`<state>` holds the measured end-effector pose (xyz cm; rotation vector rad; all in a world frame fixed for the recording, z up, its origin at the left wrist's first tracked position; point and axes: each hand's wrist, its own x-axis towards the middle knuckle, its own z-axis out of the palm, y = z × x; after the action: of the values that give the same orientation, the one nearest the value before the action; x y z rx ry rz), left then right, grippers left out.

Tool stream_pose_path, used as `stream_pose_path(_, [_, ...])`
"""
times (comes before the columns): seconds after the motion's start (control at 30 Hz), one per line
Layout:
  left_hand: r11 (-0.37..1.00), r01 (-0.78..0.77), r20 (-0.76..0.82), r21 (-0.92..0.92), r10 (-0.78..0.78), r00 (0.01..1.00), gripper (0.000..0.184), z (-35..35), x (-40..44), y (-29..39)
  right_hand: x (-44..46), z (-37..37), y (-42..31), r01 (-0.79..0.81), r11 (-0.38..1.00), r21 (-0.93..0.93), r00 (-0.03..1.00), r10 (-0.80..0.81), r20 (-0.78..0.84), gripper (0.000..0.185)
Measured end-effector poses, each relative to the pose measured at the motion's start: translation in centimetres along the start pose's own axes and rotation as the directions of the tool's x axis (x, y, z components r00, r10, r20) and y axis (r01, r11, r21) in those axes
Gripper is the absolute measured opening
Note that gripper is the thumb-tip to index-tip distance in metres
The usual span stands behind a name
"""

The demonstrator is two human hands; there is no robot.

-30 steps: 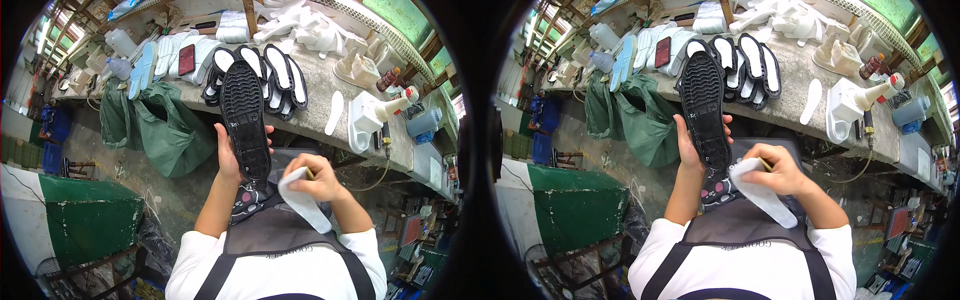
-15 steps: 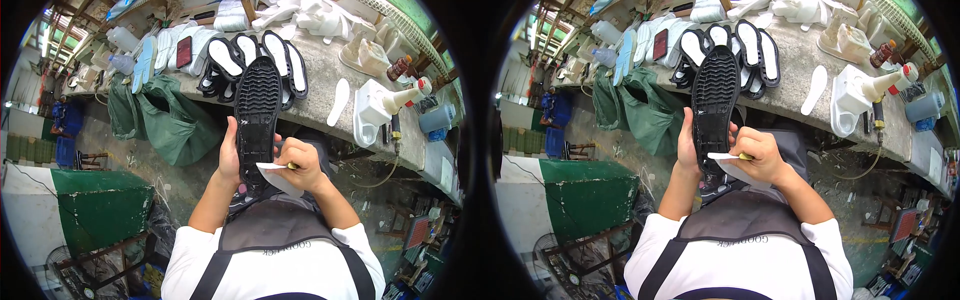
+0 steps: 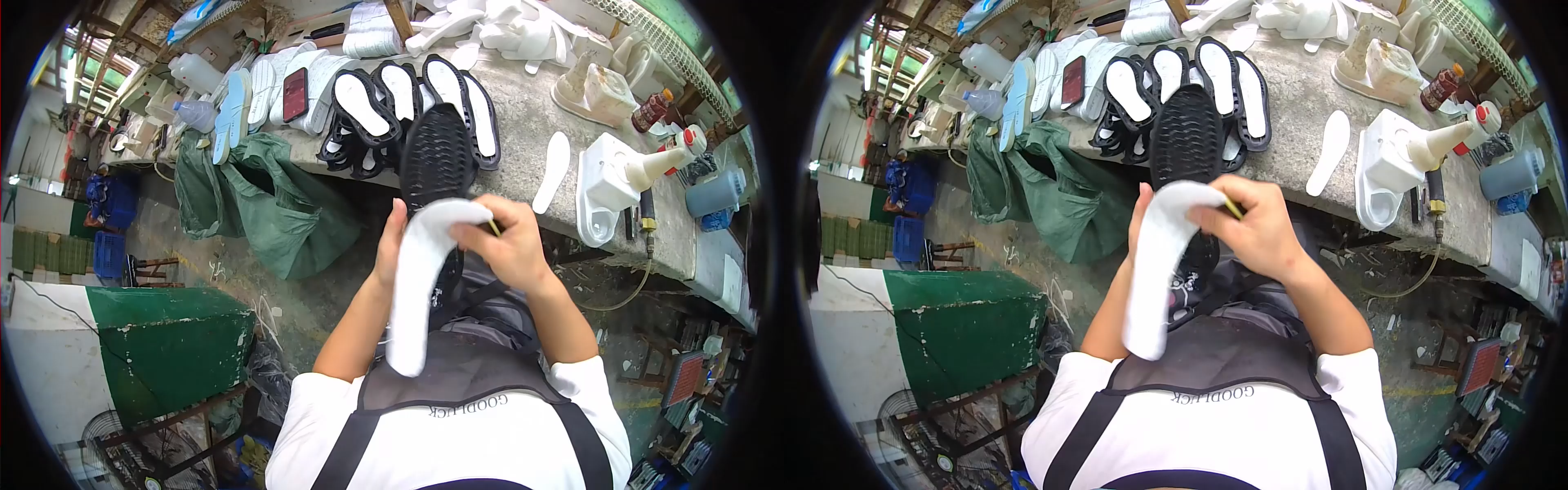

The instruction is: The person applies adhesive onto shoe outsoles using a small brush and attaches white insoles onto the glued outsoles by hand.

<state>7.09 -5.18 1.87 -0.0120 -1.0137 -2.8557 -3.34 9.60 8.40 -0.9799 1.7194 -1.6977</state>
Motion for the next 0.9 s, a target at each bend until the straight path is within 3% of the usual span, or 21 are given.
stream_pose_path(0.03, [0.995, 0.007, -0.148, -0.099, -0.021, 0.989, 0.085, -1.1, 0.2, -1.2, 0.7, 0.0, 0.6, -0.032, 0.999, 0.008, 0.998, 0.033, -0.049, 0.011])
stream_pose_path(0.07, [0.981, -0.017, -0.292, -0.195, -0.042, 0.955, 0.091, -2.1, 0.3, -2.4, 1.6, -0.1, 0.7, 0.079, 0.986, -0.146, 0.99, -0.095, -0.105, 0.012])
stream_pose_path(0.1, [0.998, -0.003, -0.235, -0.058, -0.011, 0.972, 0.093, -1.1, 0.1, -2.0, 2.3, -0.1, 0.7, 0.178, 0.937, -0.3, 0.964, -0.228, -0.139, 0.013])
stream_pose_path(0.17, [0.975, -0.024, -0.118, 0.219, 0.051, 0.992, 0.097, 0.9, -0.4, -1.2, 3.2, -0.4, 0.8, 0.138, 0.949, -0.283, 0.976, -0.178, -0.123, 0.014])
stream_pose_path(0.33, [0.987, 0.017, -0.146, 0.162, 0.007, 0.989, 0.091, 0.7, -1.1, -0.9, 4.2, -1.3, -0.3, 0.159, 0.901, -0.403, 0.976, -0.204, -0.073, 0.013])
stream_pose_path(0.43, [0.998, 0.012, -0.066, 0.066, -0.007, 0.998, 0.068, 0.0, -1.2, -1.1, 4.5, -1.3, -0.1, 0.172, 0.855, -0.49, 0.968, -0.24, -0.078, 0.014])
stream_pose_path(0.63, [0.988, 0.009, -0.157, 0.157, 0.016, 0.987, 0.053, 1.6, -0.8, -0.5, 4.8, -1.8, -0.1, 0.195, 0.802, -0.565, 0.956, -0.285, -0.075, 0.016])
stream_pose_path(0.73, [0.962, 0.1, -0.241, 0.254, -0.037, 0.97, 0.045, 1.8, -0.8, -0.3, 5.1, -2.3, 0.8, 0.237, 0.723, -0.649, 0.942, -0.333, -0.027, 0.019])
stream_pose_path(0.83, [0.954, 0.108, -0.279, 0.279, -0.027, 0.96, 0.037, 1.9, -0.5, -0.4, 4.7, -2.1, 0.3, 0.161, 0.689, -0.706, 0.934, -0.337, -0.116, 0.024])
stream_pose_path(0.9, [0.947, 0.105, -0.316, 0.302, -0.004, 0.949, 0.037, 1.8, -0.4, -0.8, 3.9, -2.6, -0.2, 0.206, 0.762, -0.614, 0.857, -0.443, -0.262, 0.027])
